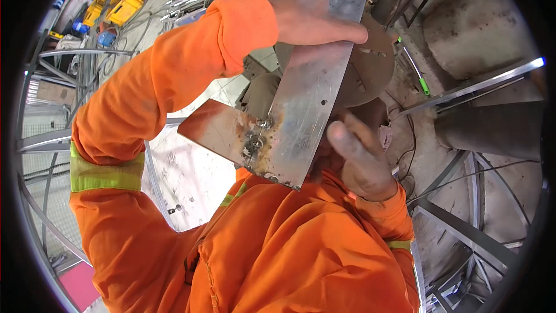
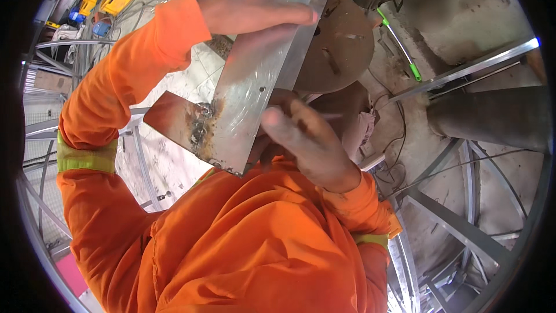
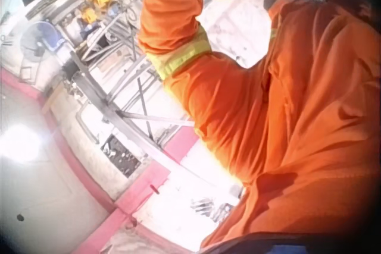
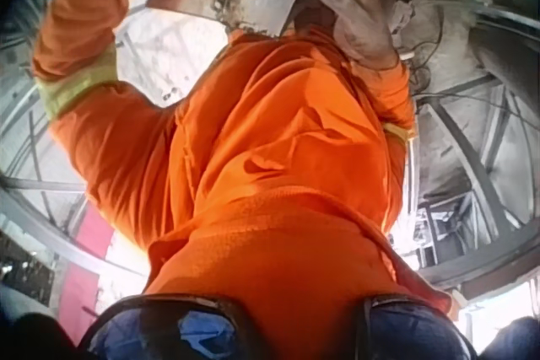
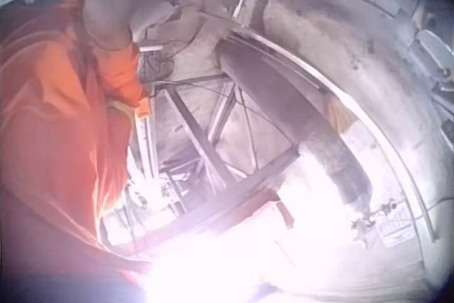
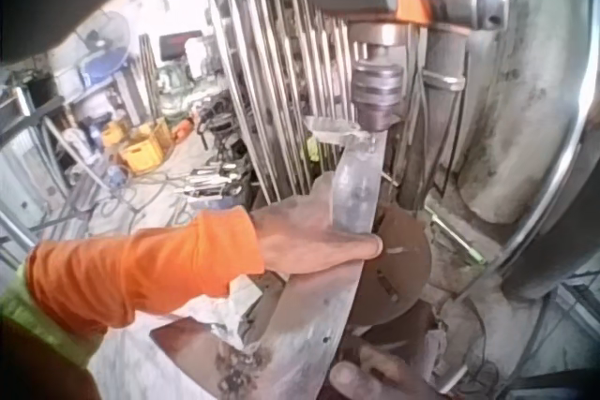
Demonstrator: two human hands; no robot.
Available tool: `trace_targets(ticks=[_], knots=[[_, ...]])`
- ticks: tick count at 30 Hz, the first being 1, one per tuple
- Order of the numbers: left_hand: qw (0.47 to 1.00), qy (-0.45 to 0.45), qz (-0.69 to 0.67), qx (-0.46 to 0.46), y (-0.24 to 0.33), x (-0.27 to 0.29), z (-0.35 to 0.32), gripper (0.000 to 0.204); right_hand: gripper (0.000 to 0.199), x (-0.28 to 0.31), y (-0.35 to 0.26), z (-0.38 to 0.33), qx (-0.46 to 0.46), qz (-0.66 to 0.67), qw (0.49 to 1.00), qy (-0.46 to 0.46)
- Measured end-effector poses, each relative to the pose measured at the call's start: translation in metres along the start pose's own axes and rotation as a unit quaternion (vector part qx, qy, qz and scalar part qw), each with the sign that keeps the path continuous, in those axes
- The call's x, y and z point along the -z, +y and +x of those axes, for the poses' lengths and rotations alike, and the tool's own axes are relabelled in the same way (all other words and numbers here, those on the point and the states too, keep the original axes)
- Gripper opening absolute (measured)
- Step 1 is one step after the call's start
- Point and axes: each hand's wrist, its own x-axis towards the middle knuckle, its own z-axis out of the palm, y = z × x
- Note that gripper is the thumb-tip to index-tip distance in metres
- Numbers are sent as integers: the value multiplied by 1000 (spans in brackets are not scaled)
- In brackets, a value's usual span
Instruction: Drilling holes into a fabricated metal part using a drill press machine.
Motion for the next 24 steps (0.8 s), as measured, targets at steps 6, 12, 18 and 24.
trace_targets(ticks=[6, 12, 18, 24], knots=[[988, 2, -133, -77, -4, 1, -14, 98, 48, 4, 7, 0, 6, 21, 999, 40], [987, 19, -102, -124, -7, -3, -15, 104, 41, 5, 19, 4, 25, 69, 997, 10], [949, -64, -291, -105, 17, 17, -21, 97, 32, 11, 27, 21, 2, 222, 975, -13], [958, -61, -270, -69, 24, 20, -21, 84, 27, 21, 27, 22, 17, 215, 976, -27]])
